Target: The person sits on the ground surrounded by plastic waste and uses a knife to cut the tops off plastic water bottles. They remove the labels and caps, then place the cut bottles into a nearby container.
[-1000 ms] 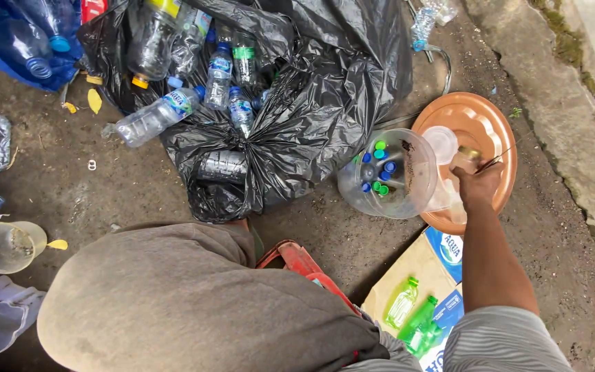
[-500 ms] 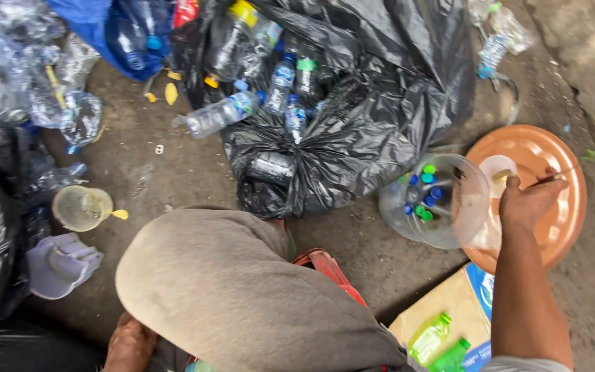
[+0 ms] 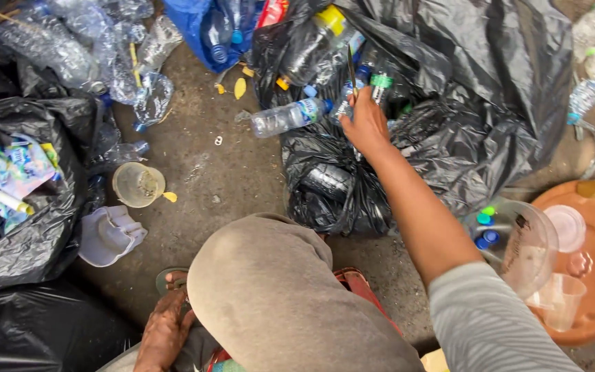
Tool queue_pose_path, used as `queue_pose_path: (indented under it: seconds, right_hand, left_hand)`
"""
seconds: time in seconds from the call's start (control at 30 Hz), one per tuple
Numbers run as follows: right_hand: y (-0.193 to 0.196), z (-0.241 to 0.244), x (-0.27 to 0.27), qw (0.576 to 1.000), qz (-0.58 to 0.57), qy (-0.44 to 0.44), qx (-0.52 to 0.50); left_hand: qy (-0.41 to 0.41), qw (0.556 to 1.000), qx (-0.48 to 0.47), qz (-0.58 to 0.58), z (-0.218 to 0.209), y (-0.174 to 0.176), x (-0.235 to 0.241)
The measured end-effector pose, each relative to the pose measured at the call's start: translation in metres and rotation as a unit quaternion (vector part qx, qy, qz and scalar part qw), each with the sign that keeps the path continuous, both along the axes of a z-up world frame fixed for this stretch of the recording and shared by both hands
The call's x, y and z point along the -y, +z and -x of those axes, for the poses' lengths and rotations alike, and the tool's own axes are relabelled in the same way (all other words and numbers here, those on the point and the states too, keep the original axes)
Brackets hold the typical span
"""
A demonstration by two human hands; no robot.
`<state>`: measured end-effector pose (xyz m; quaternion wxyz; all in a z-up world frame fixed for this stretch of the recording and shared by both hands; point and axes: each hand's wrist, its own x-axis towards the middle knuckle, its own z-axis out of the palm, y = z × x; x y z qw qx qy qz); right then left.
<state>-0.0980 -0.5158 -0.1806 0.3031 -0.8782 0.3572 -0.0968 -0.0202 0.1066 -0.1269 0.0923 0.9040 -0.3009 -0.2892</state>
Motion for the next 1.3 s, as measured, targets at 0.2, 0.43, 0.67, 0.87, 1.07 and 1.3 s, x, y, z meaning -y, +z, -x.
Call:
queue_pose_path:
  seconds: [0.2, 0.43, 0.67, 0.87, 1.07, 1.3]
  right_hand:
    - [-0.067, -0.061, -0.005, 0.983, 0.054, -0.153, -0.084]
    - [-0.03, -0.039, 0.004, 0.954, -0.15, -0.257, -0.034]
    - [0.101, 0.018, -0.072, 0.856, -0.435, -0.243, 0.137]
    - [0.217, 0.001, -0.132, 0.768, -0.497, -0.01, 0.404]
    - [0.368, -0.042, -0.208, 0.787, -0.402, 0.244, 0.399]
    - [0.414, -0.05, -0.266, 0.843, -0.295, 0.395, 0.217]
  left_hand:
    - [0.018, 1.0, -0.012, 0.006, 0.0, 0.005, 0.004]
    - [0.048, 0.997, -0.058, -0.001, -0.008, 0.045, 0.054]
    - [0.035, 0.999, 0.025, 0.01, -0.018, 0.053, 0.077]
    - [0.254, 0.907, -0.095, 0.323, -0.055, 0.192, 0.158]
    - [0.207, 0.781, -0.149, 0.57, -0.05, 0.296, 0.193]
    - [0.252, 0.726, -0.133, 0.627, -0.02, 0.312, 0.142]
